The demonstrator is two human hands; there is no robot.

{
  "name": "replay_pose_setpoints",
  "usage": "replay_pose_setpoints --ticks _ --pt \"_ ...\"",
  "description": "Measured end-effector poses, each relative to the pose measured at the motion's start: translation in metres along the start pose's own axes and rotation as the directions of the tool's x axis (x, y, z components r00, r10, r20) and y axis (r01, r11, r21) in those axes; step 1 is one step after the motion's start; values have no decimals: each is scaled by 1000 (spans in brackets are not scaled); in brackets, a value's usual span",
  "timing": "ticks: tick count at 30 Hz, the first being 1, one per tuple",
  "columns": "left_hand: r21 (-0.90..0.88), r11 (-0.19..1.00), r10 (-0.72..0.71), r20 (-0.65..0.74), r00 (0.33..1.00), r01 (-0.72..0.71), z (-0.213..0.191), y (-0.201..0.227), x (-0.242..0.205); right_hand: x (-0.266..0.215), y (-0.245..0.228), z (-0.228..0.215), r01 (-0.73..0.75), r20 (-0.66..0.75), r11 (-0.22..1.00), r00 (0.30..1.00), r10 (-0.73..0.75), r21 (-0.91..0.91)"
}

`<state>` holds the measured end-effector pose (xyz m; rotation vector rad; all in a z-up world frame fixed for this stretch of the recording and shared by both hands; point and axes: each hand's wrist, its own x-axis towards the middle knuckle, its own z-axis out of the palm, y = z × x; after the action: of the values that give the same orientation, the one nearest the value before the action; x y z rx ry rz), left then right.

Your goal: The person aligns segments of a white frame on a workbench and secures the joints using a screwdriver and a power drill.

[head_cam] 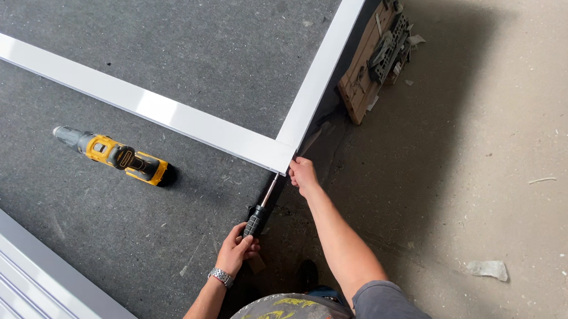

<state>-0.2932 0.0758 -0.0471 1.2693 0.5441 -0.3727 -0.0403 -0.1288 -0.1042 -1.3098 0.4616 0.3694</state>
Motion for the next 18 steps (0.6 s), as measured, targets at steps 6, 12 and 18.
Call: replay_pose_setpoints --ticks 6,12,18 --pt "-46 999 14 -17 1000 -15 -1 -6 2 -26 -11 -1 96 37 991 995 -93 -98" --pt "155 985 91 -61 994 -80 -1 -14 6 -37 -17 -8 165 114 976 982 -149 -144" --pt "746 665 182 -160 970 -1 20 12 -11 -41 -17 5 138 27 990 990 -137 -38"
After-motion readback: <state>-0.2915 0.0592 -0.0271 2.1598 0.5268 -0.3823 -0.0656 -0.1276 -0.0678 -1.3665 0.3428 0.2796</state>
